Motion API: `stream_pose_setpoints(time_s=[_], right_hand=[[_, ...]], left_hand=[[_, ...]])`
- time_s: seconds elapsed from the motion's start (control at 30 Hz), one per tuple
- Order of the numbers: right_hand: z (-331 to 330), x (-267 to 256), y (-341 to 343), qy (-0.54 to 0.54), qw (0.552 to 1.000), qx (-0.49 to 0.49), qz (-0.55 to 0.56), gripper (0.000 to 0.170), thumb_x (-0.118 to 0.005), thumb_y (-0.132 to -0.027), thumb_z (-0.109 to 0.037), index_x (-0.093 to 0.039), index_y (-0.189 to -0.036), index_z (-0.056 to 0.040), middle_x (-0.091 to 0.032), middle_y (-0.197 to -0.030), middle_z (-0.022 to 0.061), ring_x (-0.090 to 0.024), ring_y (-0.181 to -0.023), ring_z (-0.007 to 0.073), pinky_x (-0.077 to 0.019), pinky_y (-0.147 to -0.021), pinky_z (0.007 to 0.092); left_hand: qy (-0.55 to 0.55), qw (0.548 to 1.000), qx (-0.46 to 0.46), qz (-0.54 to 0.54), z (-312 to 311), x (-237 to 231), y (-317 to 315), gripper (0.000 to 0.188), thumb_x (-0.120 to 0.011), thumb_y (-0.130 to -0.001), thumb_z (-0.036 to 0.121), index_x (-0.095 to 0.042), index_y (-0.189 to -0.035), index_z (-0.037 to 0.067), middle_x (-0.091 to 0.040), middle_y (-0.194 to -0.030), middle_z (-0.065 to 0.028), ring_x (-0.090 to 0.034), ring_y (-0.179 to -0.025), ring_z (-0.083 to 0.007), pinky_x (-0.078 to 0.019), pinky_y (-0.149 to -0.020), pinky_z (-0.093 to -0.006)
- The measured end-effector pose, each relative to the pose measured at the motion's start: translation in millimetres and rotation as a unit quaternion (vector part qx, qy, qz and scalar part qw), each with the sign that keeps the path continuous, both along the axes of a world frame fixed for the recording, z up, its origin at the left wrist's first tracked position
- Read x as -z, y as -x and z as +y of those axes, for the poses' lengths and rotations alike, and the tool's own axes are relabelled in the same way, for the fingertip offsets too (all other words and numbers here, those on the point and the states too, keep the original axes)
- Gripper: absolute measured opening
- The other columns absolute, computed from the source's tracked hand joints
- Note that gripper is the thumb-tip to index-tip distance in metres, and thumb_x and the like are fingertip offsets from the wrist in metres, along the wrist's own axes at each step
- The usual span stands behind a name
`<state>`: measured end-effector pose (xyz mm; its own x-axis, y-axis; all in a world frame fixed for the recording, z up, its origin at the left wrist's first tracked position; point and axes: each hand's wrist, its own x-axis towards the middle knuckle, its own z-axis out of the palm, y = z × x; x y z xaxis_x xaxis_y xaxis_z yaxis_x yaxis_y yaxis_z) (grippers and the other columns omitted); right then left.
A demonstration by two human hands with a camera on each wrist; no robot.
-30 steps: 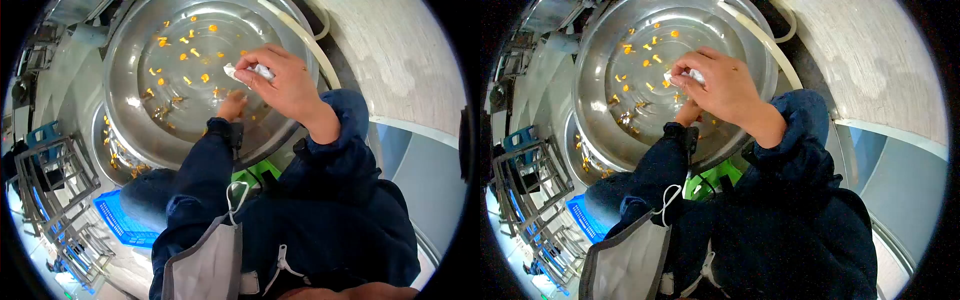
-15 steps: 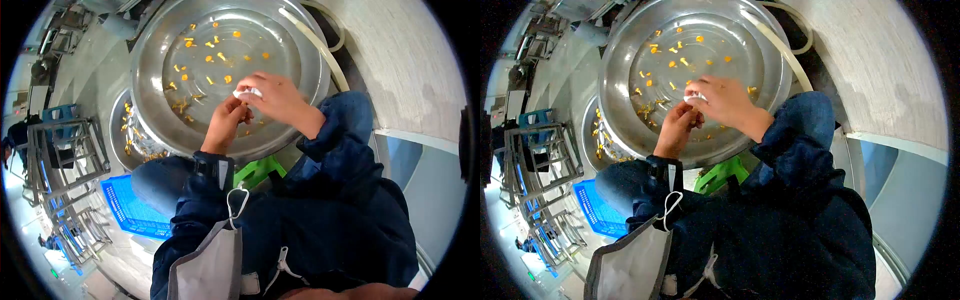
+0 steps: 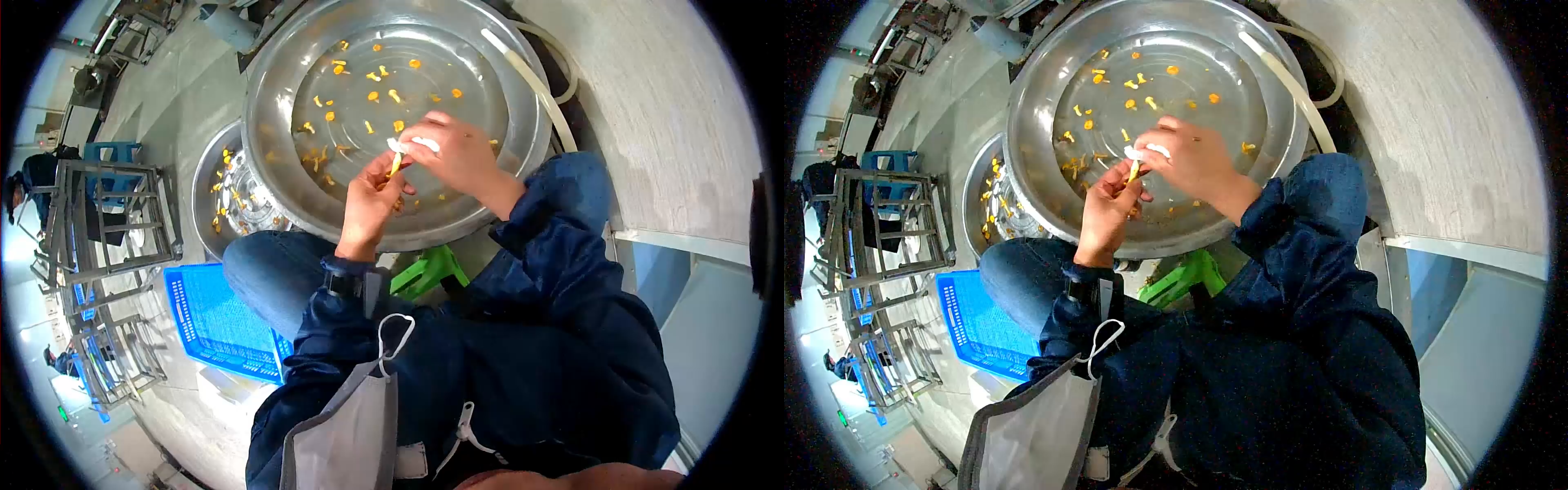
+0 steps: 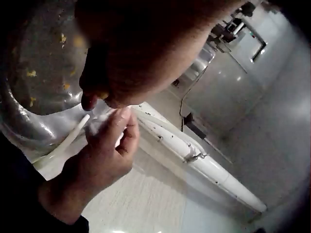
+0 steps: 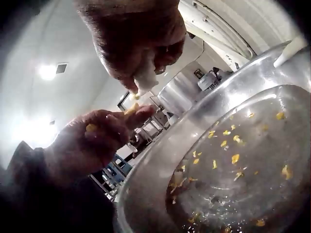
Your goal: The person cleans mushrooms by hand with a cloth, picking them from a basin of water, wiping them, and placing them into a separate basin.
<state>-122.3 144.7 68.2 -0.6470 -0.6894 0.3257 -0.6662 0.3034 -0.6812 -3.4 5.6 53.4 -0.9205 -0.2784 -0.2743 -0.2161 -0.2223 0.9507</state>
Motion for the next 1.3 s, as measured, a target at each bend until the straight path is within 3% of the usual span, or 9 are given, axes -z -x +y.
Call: stream_pose_setpoints(time_s=[0.27,0.37,0.5,0.6,0.8,0.9,1.07,1.2,1.3], right_hand=[[-0.5,-1.8,6.1,0.004,0.995,0.0,0.102,0.017,-0.06,-0.089,-0.032,-0.073,-0.093,-0.0216,-0.065,-0.083,-0.001,-0.066,-0.08,0.0213,-0.0536,-0.064,0.0371],[0.0,0.6,-6.0,-0.007,0.996,-0.069,0.059,0.013,-0.063,-0.087,-0.028,-0.073,-0.092,-0.0199,-0.065,-0.085,-0.0005,-0.066,-0.08,0.0212,-0.0535,-0.065,0.0367],[-5.1,1.0,16.0,-0.014,0.996,0.07,0.043,0.013,-0.065,-0.087,-0.027,-0.072,-0.094,-0.019,-0.064,-0.086,0.0022,-0.066,-0.081,0.0241,-0.053,-0.068,0.0365],[-1.8,-8.1,17.0,-0.026,0.995,0.066,-0.068,0.017,-0.066,-0.088,-0.031,-0.073,-0.094,-0.0174,-0.065,-0.087,0.0058,-0.065,-0.081,0.0273,-0.0515,-0.07,0.0377],[-8.6,0.0,-3.6,-0.028,0.995,-0.055,-0.084,0.023,-0.065,-0.088,-0.037,-0.072,-0.094,-0.0164,-0.065,-0.087,0.0053,-0.065,-0.079,0.0261,-0.051,-0.07,0.0378],[-8.5,5.0,8.7,-0.025,0.996,0.072,-0.046,0.023,-0.065,-0.088,-0.037,-0.071,-0.094,-0.0161,-0.064,-0.086,0.0042,-0.065,-0.076,0.0255,-0.0514,-0.067,0.0368],[-9.7,3.6,-2.5,-0.021,0.998,-0.053,0.008,0.018,-0.064,-0.088,-0.032,-0.07,-0.091,-0.015,-0.065,-0.089,0.005,-0.066,-0.076,0.0258,-0.0527,-0.066,0.0369],[-5.7,-0.3,15.6,-0.031,0.996,0.08,-0.04,0.016,-0.063,-0.088,-0.031,-0.069,-0.092,-0.017,-0.065,-0.093,0.0058,-0.066,-0.08,0.028,-0.0528,-0.068,0.0389],[-10.3,-4.2,2.7,-0.028,0.999,-0.025,-0.036,0.015,-0.063,-0.088,-0.028,-0.069,-0.093,-0.0153,-0.066,-0.096,0.006,-0.067,-0.082,0.028,-0.053,-0.068,0.0393]], left_hand=[[0.018,0.999,-0.018,-0.024,4.8,-1.9,4.4,0.028,-0.058,-0.093,0.005,-0.059,-0.121,0.002,-0.066,-0.094,-0.0016,-0.063,-0.076,-0.0086,-0.0437,-0.057,-0.02],[0.015,1.0,-0.011,-0.022,-0.5,8.3,4.7,0.029,-0.058,-0.094,0.005,-0.058,-0.123,0.002,-0.067,-0.103,-0.0028,-0.062,-0.075,-0.0087,-0.0434,-0.057,-0.0202],[-0.041,0.999,-0.021,-0.011,-2.6,8.9,3.4,0.028,-0.059,-0.096,0.009,-0.059,-0.123,0.003,-0.067,-0.115,-0.0059,-0.061,-0.076,-0.0083,-0.0428,-0.057,-0.0197],[-0.139,0.99,-0.037,-0.008,-7.1,7.5,3.7,0.031,-0.062,-0.098,0.019,-0.059,-0.126,0.005,-0.067,-0.116,-0.006,-0.061,-0.078,-0.0077,-0.0414,-0.055,-0.0187],[-0.021,0.996,-0.08,0.02,-5.8,17.8,4.6,0.033,-0.06,-0.097,0.009,-0.057,-0.129,0.004,-0.071,-0.102,-0.0023,-0.064,-0.081,-0.0074,-0.0453,-0.054,-0.0192],[0.023,0.994,-0.104,0.017,-2.0,13.6,7.2,0.041,-0.063,-0.094,0.004,-0.052,-0.133,0.003,-0.071,-0.104,-0.0043,-0.065,-0.081,-0.0077,-0.0471,-0.054,-0.0193],[0.082,0.991,-0.108,-0.002,0.4,9.8,9.6,0.048,-0.062,-0.093,0.001,-0.047,-0.138,0.004,-0.071,-0.105,-0.0062,-0.066,-0.081,-0.0084,-0.0488,-0.057,-0.0195],[0.153,0.982,-0.114,0.009,2.9,8.4,9.7,0.053,-0.063,-0.091,-0.001,-0.045,-0.14,0.006,-0.072,-0.103,-0.0064,-0.065,-0.081,-0.0078,-0.0497,-0.059,-0.0194],[0.243,0.963,-0.119,-0.005,3.4,5.4,10.3,0.055,-0.065,-0.088,0.0,-0.046,-0.139,0.009,-0.073,-0.103,-0.0077,-0.068,-0.083,-0.0122,-0.0519,-0.069,-0.0248]])
